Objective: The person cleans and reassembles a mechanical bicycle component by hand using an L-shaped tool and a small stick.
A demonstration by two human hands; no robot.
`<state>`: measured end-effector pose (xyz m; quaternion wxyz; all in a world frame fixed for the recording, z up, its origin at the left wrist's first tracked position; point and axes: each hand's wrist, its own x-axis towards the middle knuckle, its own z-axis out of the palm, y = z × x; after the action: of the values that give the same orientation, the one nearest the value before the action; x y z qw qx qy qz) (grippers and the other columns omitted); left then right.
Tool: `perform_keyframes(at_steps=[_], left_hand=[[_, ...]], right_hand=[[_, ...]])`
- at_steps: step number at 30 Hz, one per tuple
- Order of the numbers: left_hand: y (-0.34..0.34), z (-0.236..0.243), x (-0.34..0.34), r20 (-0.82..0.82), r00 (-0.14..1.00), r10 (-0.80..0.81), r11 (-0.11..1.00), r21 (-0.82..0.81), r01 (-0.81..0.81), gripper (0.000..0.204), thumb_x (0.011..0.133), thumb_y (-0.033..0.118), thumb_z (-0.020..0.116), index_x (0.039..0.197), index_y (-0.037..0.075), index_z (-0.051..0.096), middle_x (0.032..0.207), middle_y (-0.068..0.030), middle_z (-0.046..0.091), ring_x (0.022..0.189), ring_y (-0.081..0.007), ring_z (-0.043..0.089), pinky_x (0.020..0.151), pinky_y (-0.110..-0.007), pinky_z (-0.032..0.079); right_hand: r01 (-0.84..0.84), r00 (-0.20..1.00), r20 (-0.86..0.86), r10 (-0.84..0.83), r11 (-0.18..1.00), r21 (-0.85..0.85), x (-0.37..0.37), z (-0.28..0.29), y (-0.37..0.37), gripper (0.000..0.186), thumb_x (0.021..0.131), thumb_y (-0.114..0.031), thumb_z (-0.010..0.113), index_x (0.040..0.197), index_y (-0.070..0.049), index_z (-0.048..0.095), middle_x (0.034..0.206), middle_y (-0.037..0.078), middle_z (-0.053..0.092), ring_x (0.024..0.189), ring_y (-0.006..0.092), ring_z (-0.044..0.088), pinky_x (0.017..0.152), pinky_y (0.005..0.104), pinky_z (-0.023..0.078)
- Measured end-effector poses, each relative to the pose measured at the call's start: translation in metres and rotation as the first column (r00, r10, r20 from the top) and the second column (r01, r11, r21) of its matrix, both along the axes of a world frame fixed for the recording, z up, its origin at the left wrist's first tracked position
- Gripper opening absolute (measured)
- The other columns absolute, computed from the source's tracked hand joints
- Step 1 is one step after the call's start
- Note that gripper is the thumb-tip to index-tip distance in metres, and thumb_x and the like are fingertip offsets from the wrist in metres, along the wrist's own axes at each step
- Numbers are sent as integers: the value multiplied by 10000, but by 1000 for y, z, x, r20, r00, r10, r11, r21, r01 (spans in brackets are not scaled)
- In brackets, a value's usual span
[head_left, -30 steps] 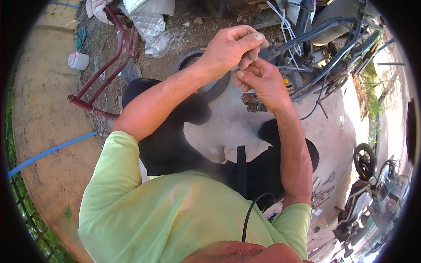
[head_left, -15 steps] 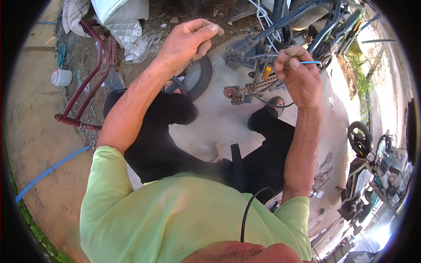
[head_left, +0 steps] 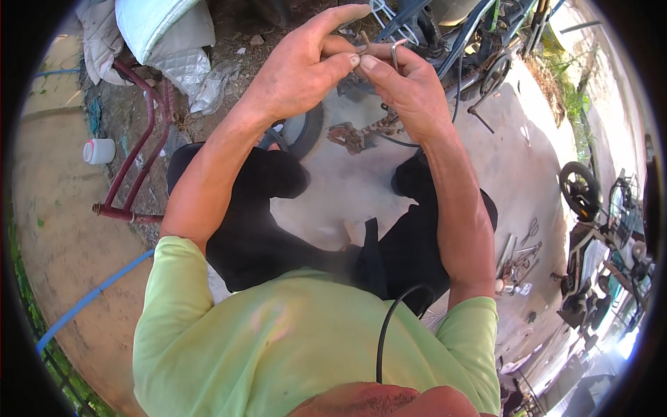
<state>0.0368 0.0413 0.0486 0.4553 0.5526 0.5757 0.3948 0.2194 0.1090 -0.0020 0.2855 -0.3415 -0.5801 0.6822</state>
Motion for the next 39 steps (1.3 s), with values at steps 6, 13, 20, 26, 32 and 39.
perform_keyframes(at_steps=[6, 13, 20, 26, 32, 39], left_hand=[[-7, -23, 4, -38, 997, -70, 981, 177, 75, 583, 966, 12, 606, 1524, 83, 454, 890, -55, 715, 610, -66, 543, 546, -231, 452], [-8, -20, -44, -29, 995, 99, 977, 193, -92, 400, 1013, 180, 653, 1395, 70, 609, 913, -69, 752, 622, -74, 557, 606, -231, 488], [-21, -25, -90, -104, 953, 284, 950, 168, -265, 338, 1031, 231, 635, 1322, 60, 664, 956, -66, 746, 670, -67, 570, 639, -235, 496], [-22, -27, -96, -232, 929, 289, 951, 184, -250, 345, 1008, 244, 679, 1299, 59, 672, 896, 2, 692, 692, -63, 563, 642, -247, 489], [-24, -31, -101, -314, 899, 305, 950, 174, -261, 354, 995, 263, 698, 1285, 60, 681, 864, 15, 666, 693, -78, 562, 647, -264, 495], [-14, -54, -115, -440, 864, 245, 969, 125, -212, 381, 998, 301, 681, 1289, 56, 675, 960, -63, 730, 838, -140, 658, 759, -315, 536]], right_hand=[[2, 995, -95, -1, 1000, 8, 12, 5, -4, 241, 959, -196, 737, 1105, -5, 732, 860, 11, 707, 699, 55, 528, 641, 231, 416], [43, 859, -504, -90, 994, -105, 68, 1, 33, 183, 1025, -165, 662, 1111, -4, 677, 846, -2, 580, 607, 56, 400, 565, 211, 330], [-61, 738, -656, -157, 953, -298, 92, -4, 48, 221, 1078, -258, 577, 1209, -84, 609, 804, -25, 481, 579, 55, 365, 541, 214, 321], [-29, 743, -632, -220, 933, -358, 88, -5, 54, 199, 1083, -245, 560, 1183, -82, 619, 795, -30, 467, 575, 59, 368, 558, 217, 324], [-101, 709, -667, -230, 902, -419, 84, -8, 55, 198, 1085, -265, 556, 1136, -90, 630, 807, -27, 496, 576, 59, 368, 555, 224, 318], [-88, 704, -657, -271, 884, -459, 81, -10, 60, 235, 1075, -318, 573, 1054, -90, 627, 744, -34, 506, 550, 61, 367, 543, 230, 307]])
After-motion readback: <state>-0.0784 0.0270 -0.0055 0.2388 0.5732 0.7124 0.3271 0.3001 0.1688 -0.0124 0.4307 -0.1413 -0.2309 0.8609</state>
